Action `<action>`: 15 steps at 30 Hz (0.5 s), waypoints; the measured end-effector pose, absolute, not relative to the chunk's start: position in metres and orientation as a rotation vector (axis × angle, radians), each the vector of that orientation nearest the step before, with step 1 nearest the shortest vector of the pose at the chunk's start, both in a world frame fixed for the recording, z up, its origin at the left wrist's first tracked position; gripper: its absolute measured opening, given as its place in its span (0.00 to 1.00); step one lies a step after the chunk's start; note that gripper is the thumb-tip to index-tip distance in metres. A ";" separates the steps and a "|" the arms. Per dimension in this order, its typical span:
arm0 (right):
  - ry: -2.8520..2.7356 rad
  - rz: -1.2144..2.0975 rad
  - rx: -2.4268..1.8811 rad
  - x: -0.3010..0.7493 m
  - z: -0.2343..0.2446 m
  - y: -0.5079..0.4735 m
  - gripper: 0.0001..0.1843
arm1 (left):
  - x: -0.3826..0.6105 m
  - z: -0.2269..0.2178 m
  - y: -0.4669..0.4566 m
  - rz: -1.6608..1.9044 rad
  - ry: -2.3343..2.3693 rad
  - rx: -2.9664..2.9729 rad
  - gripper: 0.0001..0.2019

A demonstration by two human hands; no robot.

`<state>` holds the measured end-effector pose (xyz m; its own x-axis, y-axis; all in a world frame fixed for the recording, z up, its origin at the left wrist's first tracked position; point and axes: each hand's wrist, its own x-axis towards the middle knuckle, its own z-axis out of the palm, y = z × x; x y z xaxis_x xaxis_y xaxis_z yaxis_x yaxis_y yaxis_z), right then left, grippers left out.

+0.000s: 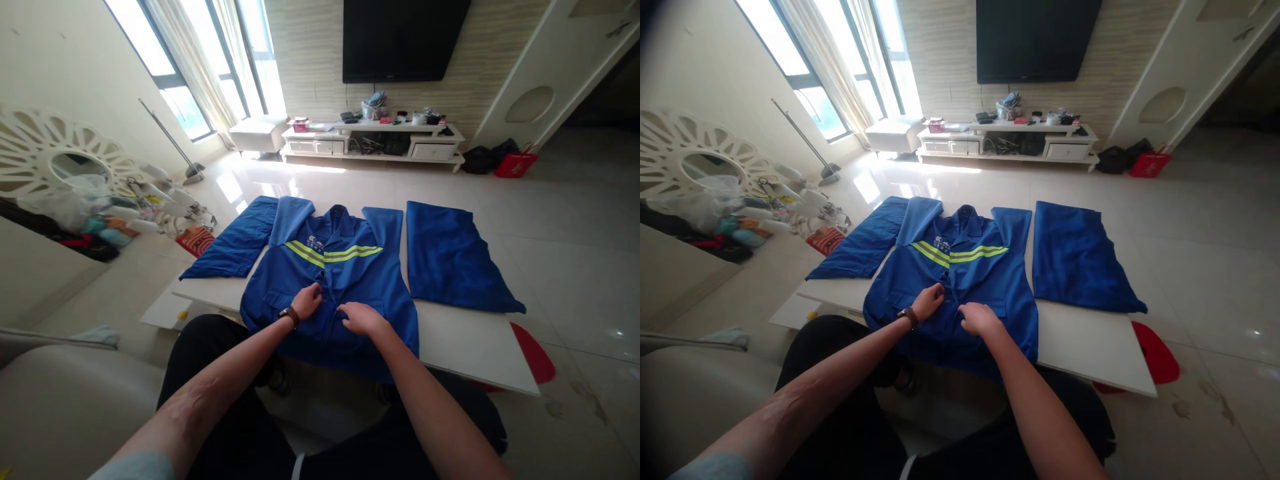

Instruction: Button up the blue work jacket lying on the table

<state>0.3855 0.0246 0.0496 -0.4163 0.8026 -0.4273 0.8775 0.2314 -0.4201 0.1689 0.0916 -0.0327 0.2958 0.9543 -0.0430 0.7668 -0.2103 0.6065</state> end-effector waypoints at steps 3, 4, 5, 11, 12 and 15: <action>2.439 -0.964 1.596 0.376 0.056 0.028 0.25 | 0.174 -0.024 0.149 0.535 1.653 1.960 0.09; 2.461 -0.980 1.577 0.373 0.057 0.029 0.25 | 0.178 -0.023 0.170 0.539 1.691 1.929 0.09; 2.472 -0.990 1.562 0.371 0.058 0.031 0.25 | 0.183 -0.023 0.189 0.530 1.721 1.900 0.10; 2.383 -0.989 1.608 0.375 0.060 0.043 0.23 | 0.210 -0.034 0.271 0.462 1.740 1.890 0.17; 2.378 -0.999 1.611 0.377 0.061 0.044 0.23 | 0.211 -0.035 0.279 0.464 1.731 1.915 0.19; 2.375 -1.033 1.615 0.381 0.063 0.046 0.23 | 0.209 -0.036 0.299 0.442 1.701 1.994 0.22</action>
